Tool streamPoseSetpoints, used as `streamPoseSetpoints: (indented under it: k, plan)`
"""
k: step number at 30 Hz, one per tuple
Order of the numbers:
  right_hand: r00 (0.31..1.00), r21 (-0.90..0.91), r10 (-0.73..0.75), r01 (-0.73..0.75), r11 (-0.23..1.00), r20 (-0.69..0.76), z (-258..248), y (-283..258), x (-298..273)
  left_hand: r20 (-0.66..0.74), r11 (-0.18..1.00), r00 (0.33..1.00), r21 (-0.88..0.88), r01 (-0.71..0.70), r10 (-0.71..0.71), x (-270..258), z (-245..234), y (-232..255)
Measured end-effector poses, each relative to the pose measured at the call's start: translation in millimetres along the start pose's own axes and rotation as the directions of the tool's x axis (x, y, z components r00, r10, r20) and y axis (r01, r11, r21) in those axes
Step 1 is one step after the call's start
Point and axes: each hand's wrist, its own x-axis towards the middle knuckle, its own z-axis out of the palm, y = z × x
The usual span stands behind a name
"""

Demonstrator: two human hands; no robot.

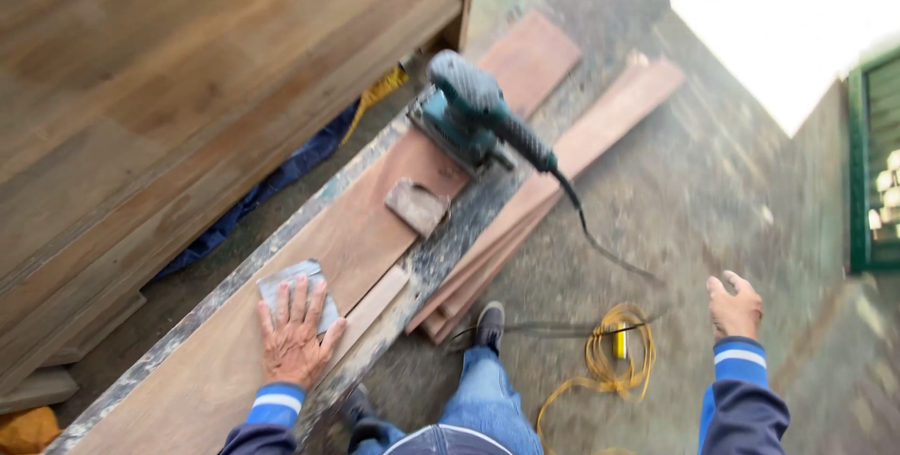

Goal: Sanding a long wooden plank using sandpaper and an orbital sander.

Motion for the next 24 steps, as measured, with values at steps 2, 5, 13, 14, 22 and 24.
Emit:
streamPoseSetpoints:
  k: [2,5,13,14,22,24]
  plan:
    - [0.988,0.128,-0.132,0.122,0.984,0.074,24.5,-88.2,48.4,-0.076,0.99,0.988,0.028,0.137,-0.135,12.3,21.6,23.2]
    - [0.912,0.263,-0.304,0.232,0.936,0.277,49.7,-242.6,60.9,-0.183,0.94,0.928,0.042,0.338,-0.325,25.6,46.6,63.1]
    - [0.415,0.274,-0.392,0.315,0.908,0.821,136.7,-466.7,6.3,-0.3,0.886,0.846,0.002,0.463,-0.441,54.9,46.3,97.8]
    - [0.432,0.315,-0.458,0.363,0.877,0.777,158.2,-466.8,7.4,-0.304,0.881,0.838,-0.006,0.474,-0.453,57.5,48.0,96.2]
    - [0.425,0.284,-0.39,0.293,0.913,0.817,174.7,-468.0,13.4,-0.307,0.876,0.837,0.016,0.482,-0.454,51.4,61.0,84.7]
    - [0.437,0.372,-0.385,0.119,0.92,0.813,170.3,-464.0,20.6,-0.293,0.868,0.832,0.019,0.497,-0.471,52.0,56.8,88.3]
